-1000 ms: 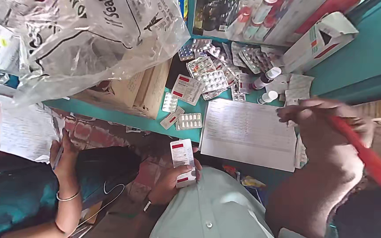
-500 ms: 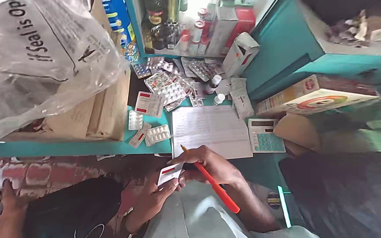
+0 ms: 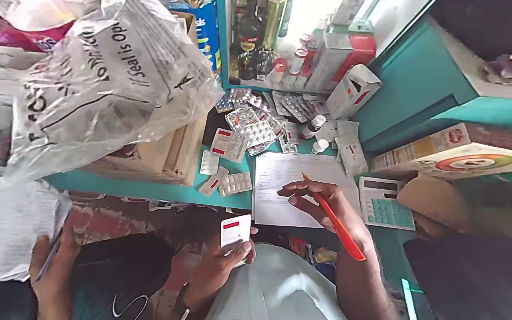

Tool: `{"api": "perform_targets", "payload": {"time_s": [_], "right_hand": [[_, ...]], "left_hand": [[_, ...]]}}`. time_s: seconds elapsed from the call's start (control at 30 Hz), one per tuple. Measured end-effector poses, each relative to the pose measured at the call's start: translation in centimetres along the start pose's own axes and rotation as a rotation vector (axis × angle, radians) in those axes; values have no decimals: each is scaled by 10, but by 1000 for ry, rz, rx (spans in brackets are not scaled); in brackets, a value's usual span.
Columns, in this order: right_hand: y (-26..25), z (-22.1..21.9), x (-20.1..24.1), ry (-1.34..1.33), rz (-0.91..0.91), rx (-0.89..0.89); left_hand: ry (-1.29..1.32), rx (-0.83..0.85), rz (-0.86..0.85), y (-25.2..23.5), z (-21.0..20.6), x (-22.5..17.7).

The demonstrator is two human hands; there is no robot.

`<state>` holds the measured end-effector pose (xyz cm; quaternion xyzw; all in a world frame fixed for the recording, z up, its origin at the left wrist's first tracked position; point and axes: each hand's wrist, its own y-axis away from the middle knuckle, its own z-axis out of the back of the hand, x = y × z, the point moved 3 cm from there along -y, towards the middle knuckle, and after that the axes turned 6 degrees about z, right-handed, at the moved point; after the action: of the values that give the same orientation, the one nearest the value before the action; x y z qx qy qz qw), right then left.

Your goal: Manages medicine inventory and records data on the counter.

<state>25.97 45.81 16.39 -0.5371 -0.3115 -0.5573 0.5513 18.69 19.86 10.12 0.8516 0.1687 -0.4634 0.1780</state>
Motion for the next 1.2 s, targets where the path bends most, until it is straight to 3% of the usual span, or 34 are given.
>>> {"api": "perform_targets", "payload": {"time_s": [0.23,0.6,0.7,0.8,0.87,0.93,1.0,1.2], "right_hand": [[-1,-24,0,45,82,352],[-4,-34,-7,59,12,420],[-6,-37,-3,95,20,462],[-1,-35,1,88,33,471],[-2,-33,-1,21,61,462],[-1,-34,-5,-12,65,463],[0,-33,-6,9,52,464],[5,-29,-6,-28,36,421]], "left_hand": [[-40,-11,-3,8,-5,-8],[-15,-102,-58,19,-5,-5],[-90,-184,-218,28,-5,-9],[-108,-444,-548,45,1,-19],[51,-610,-698,49,15,-30],[228,-746,-691,51,30,-30],[225,-789,-668,52,35,-25],[207,-667,-531,42,15,-5]]}}
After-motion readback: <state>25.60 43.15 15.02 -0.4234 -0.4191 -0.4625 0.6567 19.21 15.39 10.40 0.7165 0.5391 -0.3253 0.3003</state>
